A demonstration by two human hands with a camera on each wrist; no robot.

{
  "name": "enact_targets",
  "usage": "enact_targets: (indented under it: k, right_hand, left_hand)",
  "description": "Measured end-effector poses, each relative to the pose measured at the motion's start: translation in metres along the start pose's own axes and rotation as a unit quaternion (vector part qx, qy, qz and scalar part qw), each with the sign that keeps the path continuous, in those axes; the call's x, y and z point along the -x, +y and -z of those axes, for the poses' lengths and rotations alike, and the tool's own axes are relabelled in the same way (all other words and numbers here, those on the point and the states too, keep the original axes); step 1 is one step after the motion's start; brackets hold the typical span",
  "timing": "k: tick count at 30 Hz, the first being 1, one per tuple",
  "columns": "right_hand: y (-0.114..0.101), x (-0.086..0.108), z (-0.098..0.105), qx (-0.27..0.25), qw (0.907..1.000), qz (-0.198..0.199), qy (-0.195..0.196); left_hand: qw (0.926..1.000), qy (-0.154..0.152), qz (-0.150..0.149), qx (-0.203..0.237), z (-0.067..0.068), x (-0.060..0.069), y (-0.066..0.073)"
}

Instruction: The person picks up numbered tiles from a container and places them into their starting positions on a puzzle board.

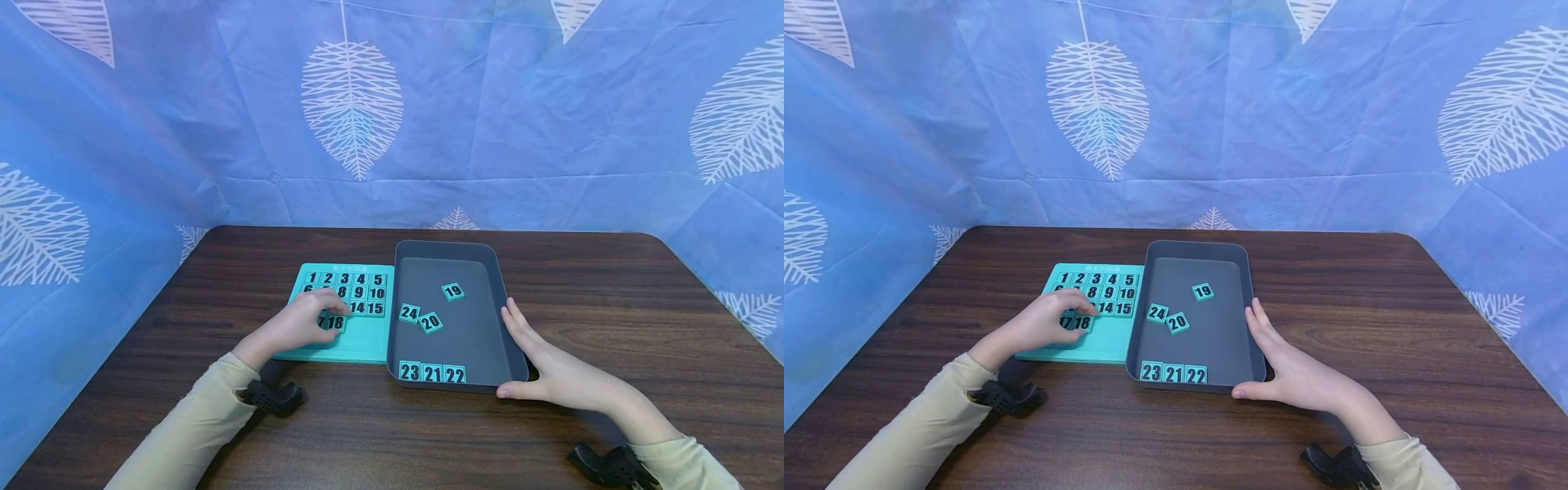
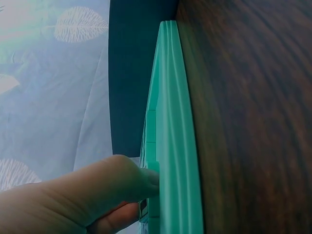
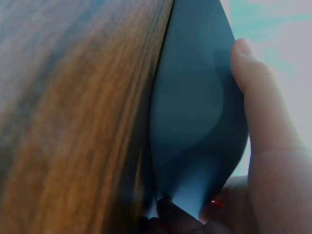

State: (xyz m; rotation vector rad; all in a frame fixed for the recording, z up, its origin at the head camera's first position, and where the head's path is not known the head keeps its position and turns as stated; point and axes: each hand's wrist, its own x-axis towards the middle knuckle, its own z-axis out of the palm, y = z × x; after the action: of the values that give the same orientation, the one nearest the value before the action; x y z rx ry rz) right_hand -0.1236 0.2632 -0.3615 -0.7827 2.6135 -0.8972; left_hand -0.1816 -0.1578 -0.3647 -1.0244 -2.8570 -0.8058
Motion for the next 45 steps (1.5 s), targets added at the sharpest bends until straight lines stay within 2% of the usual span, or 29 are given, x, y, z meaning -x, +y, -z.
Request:
enact_targets:
  k: [10,32,37,41,45]
  right_hand:
    - [0.0,0.0,0.0,0.003,1.0,-0.003,0.001]
    - [0.0,0.0,-0.001,0.0,1.0,-0.001,0.002]
    - [0.0,0.0,0.0,-0.001,1.0,-0.001,0.001]
    - [-0.001,0.0,0.0,-0.004,1.0,0.0,0.001]
    - [-0.001,0.0,0.0,-0.006,1.0,0.0,0.003]
  left_hand:
    - [1.0,0.005,-0.001,-0.002,0.0,0.0,-0.003]
    - [0.9998,-0.013,0.009,0.011,0.003,0.001,-0.006]
    - [0.999,0.008,0.019,0.041,0.005,-0.002,0.001]
    - [0.9965,0.033,0.024,0.073,0.005,-0.01,0.009]
    - [0.9952,0.054,0.016,0.08,0.003,-0.02,0.018]
